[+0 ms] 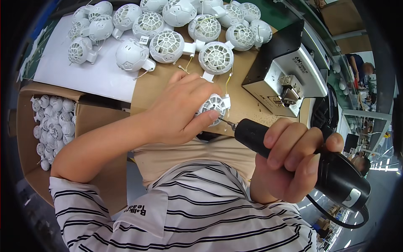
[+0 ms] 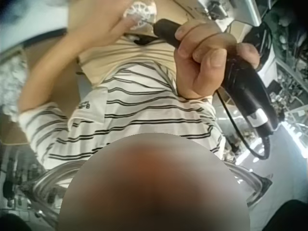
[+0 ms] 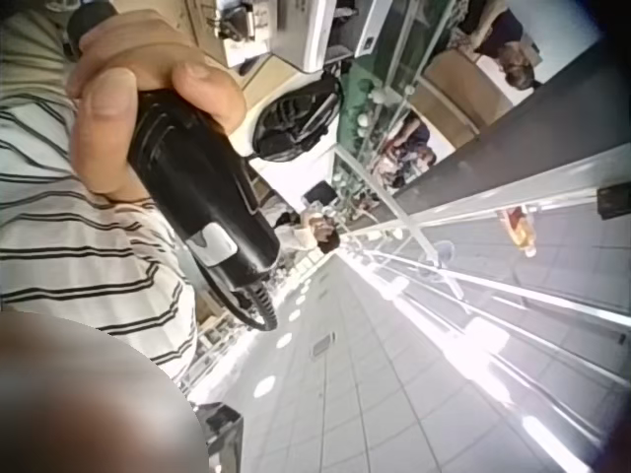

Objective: Assemble electronic bulb housings by driving screws using an electric screwdriver at a manual assembly station.

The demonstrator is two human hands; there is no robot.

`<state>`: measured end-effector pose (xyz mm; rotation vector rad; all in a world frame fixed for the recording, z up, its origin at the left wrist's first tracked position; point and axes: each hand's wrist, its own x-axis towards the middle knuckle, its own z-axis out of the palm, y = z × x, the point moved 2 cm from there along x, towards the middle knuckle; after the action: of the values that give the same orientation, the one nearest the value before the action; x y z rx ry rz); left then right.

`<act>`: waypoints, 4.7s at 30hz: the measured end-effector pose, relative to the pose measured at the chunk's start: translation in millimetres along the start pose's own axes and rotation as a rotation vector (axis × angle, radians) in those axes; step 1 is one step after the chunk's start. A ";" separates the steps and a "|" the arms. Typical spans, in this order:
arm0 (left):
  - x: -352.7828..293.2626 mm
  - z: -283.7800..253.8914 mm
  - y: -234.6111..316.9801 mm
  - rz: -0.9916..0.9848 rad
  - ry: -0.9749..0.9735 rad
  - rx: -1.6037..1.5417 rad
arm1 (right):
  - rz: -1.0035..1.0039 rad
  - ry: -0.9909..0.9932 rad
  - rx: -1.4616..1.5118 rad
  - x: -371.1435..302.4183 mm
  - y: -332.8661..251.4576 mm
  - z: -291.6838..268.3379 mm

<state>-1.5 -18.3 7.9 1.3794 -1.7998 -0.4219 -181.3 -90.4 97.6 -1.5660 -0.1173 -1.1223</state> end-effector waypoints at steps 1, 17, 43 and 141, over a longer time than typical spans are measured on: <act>-0.3 -0.2 1.0 -0.006 -0.014 0.004 | 0.001 -0.001 0.000 -0.3 -0.8 0.3; 2.4 5.8 -1.8 0.030 0.009 0.024 | 0.034 0.017 -0.023 3.8 5.8 8.1; -237.6 -168.3 90.9 -1.756 0.049 0.939 | 0.314 0.371 0.789 -87.7 35.9 -127.7; 18.0 16.3 9.5 0.111 -0.020 -0.197 | -0.196 0.367 -0.523 18.6 -21.2 -51.4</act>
<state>-21.3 -34.8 11.5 1.1384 -1.7894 -0.5399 -214.1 -133.4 120.2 -1.7925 0.2978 -1.6716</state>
